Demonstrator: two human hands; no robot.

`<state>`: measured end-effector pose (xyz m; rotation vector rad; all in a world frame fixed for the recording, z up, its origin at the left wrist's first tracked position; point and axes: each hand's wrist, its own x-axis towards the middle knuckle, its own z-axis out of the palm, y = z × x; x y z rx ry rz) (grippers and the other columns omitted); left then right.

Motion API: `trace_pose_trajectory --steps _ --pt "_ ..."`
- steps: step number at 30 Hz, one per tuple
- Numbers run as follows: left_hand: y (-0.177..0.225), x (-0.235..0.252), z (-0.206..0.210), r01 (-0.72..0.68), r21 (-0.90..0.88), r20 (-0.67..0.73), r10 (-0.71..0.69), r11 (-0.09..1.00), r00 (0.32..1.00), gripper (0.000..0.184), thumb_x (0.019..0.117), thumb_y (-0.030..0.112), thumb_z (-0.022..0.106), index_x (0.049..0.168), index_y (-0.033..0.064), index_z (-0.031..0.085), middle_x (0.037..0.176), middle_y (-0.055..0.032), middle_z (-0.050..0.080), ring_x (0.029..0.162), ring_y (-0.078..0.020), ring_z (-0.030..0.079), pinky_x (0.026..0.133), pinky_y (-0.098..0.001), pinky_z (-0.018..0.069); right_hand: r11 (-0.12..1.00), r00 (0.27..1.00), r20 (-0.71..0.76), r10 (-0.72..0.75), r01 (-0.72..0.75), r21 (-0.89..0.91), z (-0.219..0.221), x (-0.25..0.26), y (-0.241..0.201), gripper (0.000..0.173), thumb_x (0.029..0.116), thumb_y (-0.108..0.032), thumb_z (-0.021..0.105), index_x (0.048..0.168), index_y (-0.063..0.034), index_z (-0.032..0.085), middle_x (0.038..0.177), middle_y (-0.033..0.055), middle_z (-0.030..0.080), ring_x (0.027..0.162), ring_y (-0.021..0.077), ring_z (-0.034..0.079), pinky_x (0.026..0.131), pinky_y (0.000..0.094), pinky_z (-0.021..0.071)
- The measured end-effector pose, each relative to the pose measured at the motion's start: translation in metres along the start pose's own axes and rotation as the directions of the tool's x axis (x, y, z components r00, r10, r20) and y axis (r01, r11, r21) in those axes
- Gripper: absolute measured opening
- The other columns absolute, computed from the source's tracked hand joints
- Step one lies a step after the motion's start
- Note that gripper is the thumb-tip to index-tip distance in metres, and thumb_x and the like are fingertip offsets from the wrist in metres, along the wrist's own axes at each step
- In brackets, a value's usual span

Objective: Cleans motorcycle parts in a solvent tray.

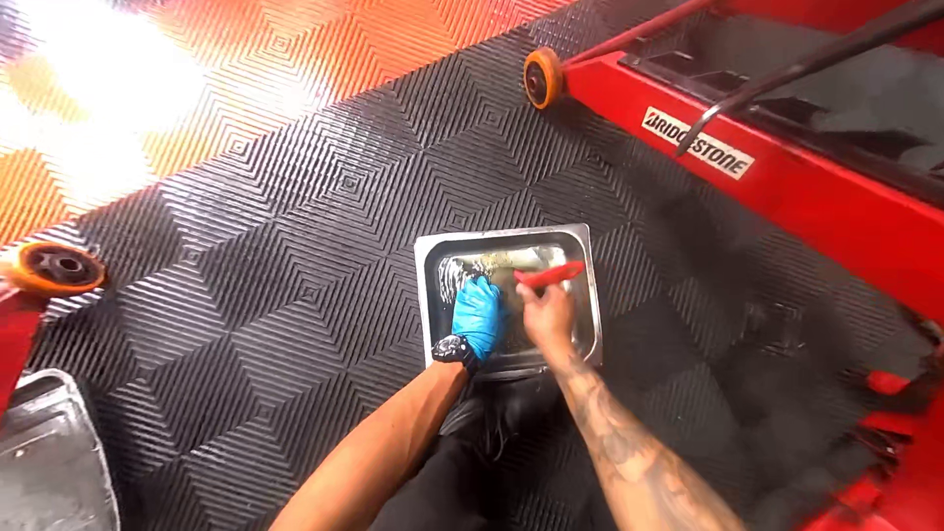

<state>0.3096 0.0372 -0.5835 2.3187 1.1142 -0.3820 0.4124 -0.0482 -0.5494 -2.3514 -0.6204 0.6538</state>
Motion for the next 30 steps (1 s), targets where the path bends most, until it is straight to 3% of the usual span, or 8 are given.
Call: trace_pose_trajectory --steps 5,8,10,13,16,19,23,30 --pt "-0.005 0.005 -0.002 -0.001 -0.028 0.011 0.001 1.0 1.0 0.041 0.0916 0.039 0.072 0.117 0.0076 0.072 0.129 -0.0206 0.064 0.125 -0.0403 0.058 0.103 -0.0549 0.0504 0.991 0.999 0.018 0.039 -0.036 -0.128 -0.02 -0.022 0.017 0.024 0.0966 -0.03 0.071 0.104 -0.0076 0.075 0.091 0.0171 0.072 0.086 0.0369 0.069 0.077 0.0625 0.0544" --pt "-0.002 0.005 0.005 0.004 -0.033 -0.019 -0.005 0.999 1.0 0.037 0.0892 0.034 0.074 0.114 0.0062 0.073 0.126 -0.0197 0.065 0.123 -0.0392 0.059 0.102 -0.0539 0.051 0.999 0.999 -0.048 -0.002 0.0 -0.033 0.001 0.004 0.0 0.022 0.0942 -0.029 0.072 0.107 -0.0123 0.078 0.099 0.01 0.076 0.095 0.0291 0.072 0.085 0.0585 0.0568" --pt "-0.004 0.008 0.001 0.013 -0.031 -0.009 -0.013 0.999 1.0 0.038 0.0884 0.031 0.075 0.116 0.005 0.072 0.128 -0.0207 0.064 0.125 -0.0393 0.058 0.103 -0.0532 0.0503 0.997 0.999 -0.008 -0.032 0.031 -0.07 0.005 -0.013 0.01 0.024 0.0977 -0.028 0.07 0.11 -0.0083 0.075 0.102 0.0152 0.074 0.096 0.0345 0.071 0.085 0.0616 0.0559" --pt "-0.006 0.008 -0.004 -0.028 -0.083 0.027 0.03 0.996 0.999 0.035 0.0905 0.029 0.075 0.122 0.0143 0.073 0.131 -0.018 0.064 0.127 -0.0385 0.057 0.105 -0.0544 0.0491 0.971 0.999 0.047 -0.019 0.029 -0.236 -0.026 -0.037 0.029 0.021 0.0964 -0.028 0.07 0.099 -0.0075 0.074 0.092 0.0169 0.072 0.084 0.0372 0.07 0.072 0.0619 0.0554" --pt "-0.013 0.0 -0.01 -0.061 -0.197 -0.073 0.047 0.978 0.996 0.039 0.0885 0.014 0.072 0.125 0.0274 0.074 0.132 -0.0078 0.066 0.129 -0.0334 0.056 0.103 -0.0548 0.0507 0.99 0.996 -0.074 -0.046 0.036 -0.137 -0.054 -0.035 0.028 0.028 0.0993 -0.036 0.068 0.108 -0.0105 0.073 0.089 0.0151 0.071 0.077 0.0341 0.068 0.066 0.0587 0.055" --pt "-0.025 -0.024 -0.03 -0.013 -0.095 -0.119 0.002 0.995 0.993 0.043 0.084 0.014 0.078 0.126 0.0218 0.072 0.131 -0.014 0.064 0.121 -0.0393 0.059 0.093 -0.0602 0.054 0.993 0.989 -0.145 -0.036 0.019 -0.115 -0.06 -0.03 0.032 0.029 0.1008 -0.037 0.065 0.114 -0.0116 0.073 0.097 0.0146 0.072 0.084 0.0335 0.07 0.072 0.0602 0.0559" --pt "-0.034 -0.031 -0.023 0.043 0.119 0.041 -0.048 0.992 0.998 0.054 0.0837 0.027 0.081 0.133 0.0113 0.065 0.129 -0.0188 0.061 0.113 -0.0392 0.064 0.091 -0.0561 0.0567 0.973 0.993 -0.095 -0.067 0.044 -0.225 -0.044 -0.042 0.054 0.02 0.0987 -0.025 0.067 0.112 -0.0129 0.076 0.106 0.0098 0.074 0.094 0.0289 0.072 0.081 0.0575 0.0585" --pt "-0.038 -0.023 -0.01 0.029 0.0 0.047 -0.029 1.0 0.998 0.047 0.0867 0.02 0.077 0.132 0.0217 0.067 0.133 -0.0109 0.061 0.113 -0.0307 0.066 0.09 -0.0525 0.059 0.981 1.0 -0.024 -0.007 0.002 -0.195 -0.042 -0.046 0.025 0.019 0.0966 -0.028 0.07 0.109 -0.0152 0.078 0.098 0.0081 0.076 0.09 0.0279 0.072 0.08 0.0577 0.0578"
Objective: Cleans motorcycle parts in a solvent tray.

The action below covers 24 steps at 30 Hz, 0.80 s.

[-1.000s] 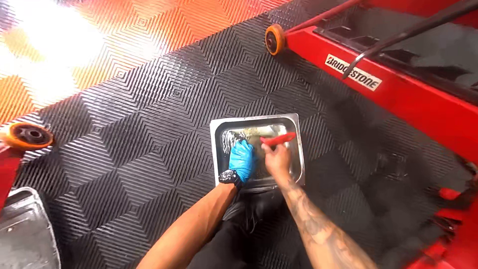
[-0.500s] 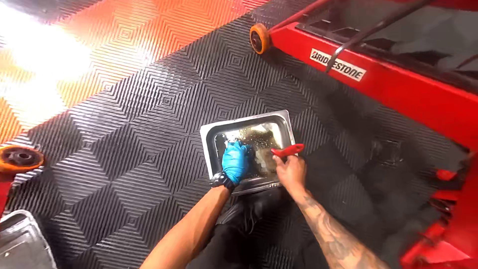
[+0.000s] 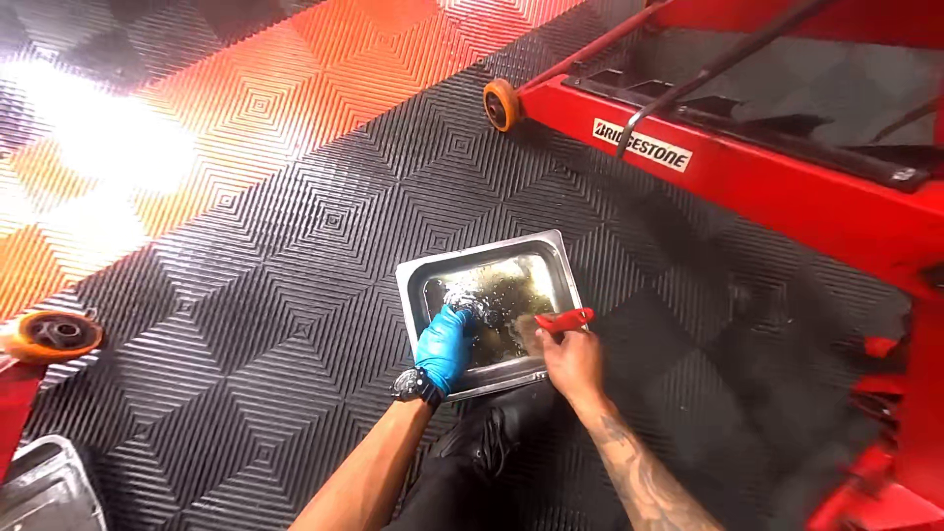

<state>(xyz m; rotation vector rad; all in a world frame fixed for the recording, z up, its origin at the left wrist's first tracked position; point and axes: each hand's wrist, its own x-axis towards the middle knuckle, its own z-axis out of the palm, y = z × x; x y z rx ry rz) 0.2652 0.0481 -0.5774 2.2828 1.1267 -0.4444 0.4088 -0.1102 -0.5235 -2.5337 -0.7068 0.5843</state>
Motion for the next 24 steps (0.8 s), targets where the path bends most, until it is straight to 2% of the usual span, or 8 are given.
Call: trace_pose_trajectory --steps 4,6,8,10,13,18,21,24 --pt "-0.001 -0.003 0.006 0.026 -0.089 -0.049 -0.031 0.996 0.998 0.061 0.0833 0.025 0.082 0.141 0.0222 0.061 0.137 -0.0131 0.057 0.11 -0.0315 0.067 0.087 -0.0536 0.0603 0.984 0.999 0.021 -0.039 0.034 0.177 0.017 -0.004 -0.035 0.018 0.0958 -0.024 0.072 0.11 -0.0154 0.077 0.099 0.008 0.076 0.089 0.0268 0.072 0.079 0.0572 0.0583" --pt "0.0 -0.004 0.009 0.047 -0.123 -0.076 -0.057 0.991 0.995 0.053 0.081 0.033 0.085 0.129 0.0193 0.066 0.128 -0.0117 0.062 0.106 -0.0308 0.068 0.084 -0.0547 0.0602 0.965 0.999 0.001 -0.033 0.031 0.26 0.037 0.001 -0.052 0.019 0.0959 -0.026 0.072 0.111 -0.0151 0.077 0.1 0.0083 0.076 0.092 0.0263 0.072 0.082 0.0562 0.0579" --pt "-0.001 -0.006 0.011 0.076 -0.134 -0.09 -0.088 0.988 0.992 0.037 0.0832 0.03 0.082 0.114 0.0132 0.07 0.121 -0.0118 0.065 0.105 -0.0321 0.068 0.084 -0.0567 0.0594 0.944 0.998 0.002 -0.059 0.055 0.324 0.057 -0.006 -0.055 0.022 0.0972 -0.027 0.071 0.114 -0.0143 0.076 0.107 0.0087 0.075 0.097 0.0261 0.072 0.085 0.0552 0.0583" --pt "-0.002 -0.006 0.015 0.087 -0.142 -0.095 -0.101 0.986 0.99 0.03 0.0836 0.024 0.079 0.111 0.0139 0.071 0.119 -0.011 0.067 0.104 -0.0316 0.069 0.083 -0.0567 0.0595 0.966 0.996 0.03 -0.078 0.068 0.248 0.069 -0.02 -0.037 0.022 0.0972 -0.028 0.071 0.113 -0.014 0.076 0.108 0.0086 0.074 0.099 0.0261 0.071 0.087 0.0551 0.0579" --pt "-0.004 -0.006 0.017 0.032 -0.177 -0.106 -0.051 0.984 0.993 0.033 0.0855 0.03 0.081 0.115 0.0179 0.073 0.121 -0.0103 0.067 0.109 -0.0293 0.067 0.087 -0.0542 0.0587 0.994 0.995 0.076 -0.062 0.055 0.09 0.052 -0.023 -0.02 0.017 0.0941 -0.024 0.072 0.107 -0.0153 0.079 0.1 0.0076 0.076 0.091 0.0268 0.073 0.081 0.0569 0.0581" --pt "0.003 -0.006 0.012 -0.004 -0.096 -0.107 -0.006 0.995 0.994 0.034 0.0856 0.019 0.075 0.119 0.0126 0.071 0.123 -0.0135 0.065 0.114 -0.0302 0.066 0.092 -0.0504 0.0584 0.964 0.986 0.023 -0.164 0.156 0.215 0.041 -0.014 -0.041 0.018 0.0956 -0.026 0.073 0.11 -0.0167 0.077 0.101 0.005 0.075 0.09 0.0217 0.072 0.08 0.0517 0.0597" --pt "0.001 -0.001 0.006 -0.099 -0.068 -0.117 0.091 0.993 0.989 0.053 0.0825 0.019 0.078 0.134 0.0181 0.066 0.128 -0.0142 0.063 0.12 -0.0327 0.061 0.098 -0.0493 0.0551 0.986 0.999 -0.023 -0.046 0.049 0.159 0.031 -0.019 -0.019 0.018 0.0939 -0.029 0.074 0.107 -0.0173 0.079 0.096 0.0022 0.077 0.086 0.0183 0.073 0.078 0.0504 0.0606" --pt "0.007 0.005 0.009 -0.236 -0.018 -0.123 0.232 0.971 0.965 0.074 0.079 0.029 0.083 0.147 0.0223 0.056 0.137 -0.0149 0.06 0.125 -0.0353 0.057 0.102 -0.0501 0.0513 0.988 0.985 -0.171 -0.009 0.036 0.151 0.006 -0.018 -0.002 0.021 0.0955 -0.026 0.073 0.112 -0.0144 0.077 0.099 0.0044 0.075 0.084 0.0182 0.072 0.076 0.0471 0.0612"
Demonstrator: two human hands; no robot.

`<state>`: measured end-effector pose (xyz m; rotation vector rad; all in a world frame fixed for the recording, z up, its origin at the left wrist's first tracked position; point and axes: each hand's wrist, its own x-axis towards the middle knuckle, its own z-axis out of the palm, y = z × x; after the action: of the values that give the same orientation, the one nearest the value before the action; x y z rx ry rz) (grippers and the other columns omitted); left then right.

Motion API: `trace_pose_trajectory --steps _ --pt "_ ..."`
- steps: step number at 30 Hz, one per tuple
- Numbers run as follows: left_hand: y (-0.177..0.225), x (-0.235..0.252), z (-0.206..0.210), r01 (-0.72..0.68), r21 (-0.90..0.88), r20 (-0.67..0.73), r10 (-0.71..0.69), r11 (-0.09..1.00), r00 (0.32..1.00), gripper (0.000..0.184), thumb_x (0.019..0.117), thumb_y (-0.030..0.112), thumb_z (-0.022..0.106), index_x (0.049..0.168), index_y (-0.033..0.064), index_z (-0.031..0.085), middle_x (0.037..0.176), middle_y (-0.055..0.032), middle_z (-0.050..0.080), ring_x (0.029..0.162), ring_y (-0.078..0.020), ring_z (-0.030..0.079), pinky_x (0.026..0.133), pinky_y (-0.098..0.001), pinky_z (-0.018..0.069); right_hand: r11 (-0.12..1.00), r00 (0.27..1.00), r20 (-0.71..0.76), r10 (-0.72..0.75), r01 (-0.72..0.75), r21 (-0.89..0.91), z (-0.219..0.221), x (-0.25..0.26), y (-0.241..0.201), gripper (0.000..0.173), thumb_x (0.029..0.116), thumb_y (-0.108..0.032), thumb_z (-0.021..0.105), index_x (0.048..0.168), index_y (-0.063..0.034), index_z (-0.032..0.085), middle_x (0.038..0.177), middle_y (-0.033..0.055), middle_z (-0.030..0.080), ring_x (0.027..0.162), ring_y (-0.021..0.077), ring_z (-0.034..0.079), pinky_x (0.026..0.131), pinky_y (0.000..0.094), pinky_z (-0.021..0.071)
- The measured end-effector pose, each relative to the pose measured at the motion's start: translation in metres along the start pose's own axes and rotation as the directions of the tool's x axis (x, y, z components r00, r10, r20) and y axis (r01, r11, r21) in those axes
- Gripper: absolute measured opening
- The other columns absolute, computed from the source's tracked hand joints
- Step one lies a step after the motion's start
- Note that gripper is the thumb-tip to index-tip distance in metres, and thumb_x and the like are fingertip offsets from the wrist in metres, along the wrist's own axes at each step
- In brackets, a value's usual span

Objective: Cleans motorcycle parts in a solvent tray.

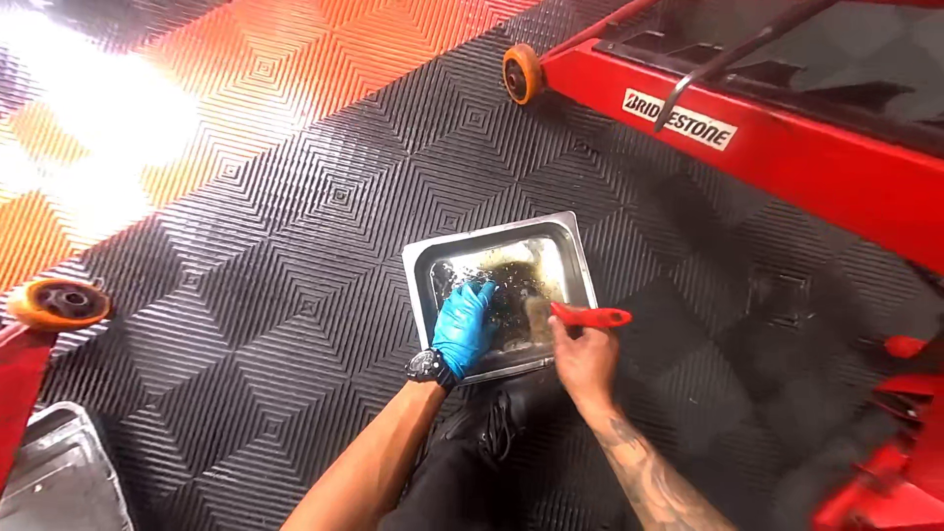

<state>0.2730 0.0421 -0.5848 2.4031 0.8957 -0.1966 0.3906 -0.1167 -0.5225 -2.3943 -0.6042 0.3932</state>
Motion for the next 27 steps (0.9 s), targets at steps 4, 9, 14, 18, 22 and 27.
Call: trace_pose_trajectory --steps 4,9,14,18,22,27 --pt "0.014 0.025 0.004 -0.12 0.128 0.091 0.109 0.984 0.99 0.063 0.0896 0.034 0.075 0.149 0.0246 0.055 0.134 -0.0172 0.06 0.122 -0.0399 0.058 0.096 -0.0552 0.0526 0.996 0.997 0.011 -0.078 0.077 0.049 0.007 0.013 0.011 0.027 0.1004 -0.025 0.066 0.125 -0.0179 0.072 0.112 0.0028 0.075 0.093 0.0162 0.073 0.082 0.0463 0.0615" --pt "0.005 0.025 0.005 -0.066 0.01 0.062 0.065 0.998 0.996 0.05 0.0859 0.021 0.078 0.135 0.0213 0.068 0.126 -0.0139 0.066 0.12 -0.0335 0.061 0.101 -0.0498 0.0523 0.993 0.992 0.07 0.106 -0.11 0.05 0.015 -0.003 0.005 0.024 0.1006 -0.028 0.066 0.118 -0.0155 0.075 0.104 0.0086 0.076 0.092 0.0263 0.072 0.081 0.0568 0.0573" --pt "0.002 0.016 0.007 0.017 -0.014 -0.001 -0.017 1.0 1.0 0.066 0.0847 0.022 0.078 0.147 0.0201 0.057 0.125 -0.0131 0.068 0.119 -0.0327 0.063 0.101 -0.0522 0.052 0.969 0.996 0.09 -0.029 0.006 0.249 0.038 0.006 -0.011 0.023 0.0994 -0.021 0.068 0.12 -0.0124 0.074 0.116 0.0063 0.075 0.106 0.0207 0.072 0.094 0.0502 0.0579" --pt "0.004 0.018 0.004 0.014 0.023 -0.001 -0.014 1.0 1.0 0.072 0.0866 0.023 0.076 0.153 0.0305 0.05 0.128 -0.0094 0.069 0.122 -0.0302 0.063 0.103 -0.0494 0.0518 0.989 0.979 0.159 -0.123 0.134 -0.056 0.028 -0.002 0.012 0.017 0.0989 -0.022 0.067 0.11 -0.0127 0.076 0.106 0.0093 0.075 0.095 0.0277 0.072 0.083 0.056 0.0581" --pt "0.004 0.003 0.006 -0.055 0.102 -0.006 0.056 0.993 0.998 0.051 0.0908 0.025 0.072 0.141 0.0292 0.062 0.127 -0.0147 0.064 0.116 -0.0374 0.061 0.09 -0.056 0.0552 0.945 0.95 0.141 -0.28 0.298 -0.134 0.018 -0.007 0.021 0.029 0.097 -0.015 0.064 0.124 -0.02 0.074 0.119 0.0055 0.071 0.097 0.0239 0.072 0.076 0.0485 0.0615" --pt "0.016 -0.014 -0.008 0.037 0.123 0.178 -0.058 0.992 0.982 0.058 0.0963 0.019 0.062 0.15 0.0382 0.05 0.137 -0.0244 0.058 0.119 -0.0495 0.06 0.085 -0.0636 0.0567 0.919 0.862 0.466 -0.201 0.331 -0.216 0.011 -0.029 0.021 0.047 0.0929 -0.008 0.064 0.139 -0.0175 0.066 0.146 0.0133 0.06 0.137 0.0363 0.054 0.113 0.0584 0.0433"
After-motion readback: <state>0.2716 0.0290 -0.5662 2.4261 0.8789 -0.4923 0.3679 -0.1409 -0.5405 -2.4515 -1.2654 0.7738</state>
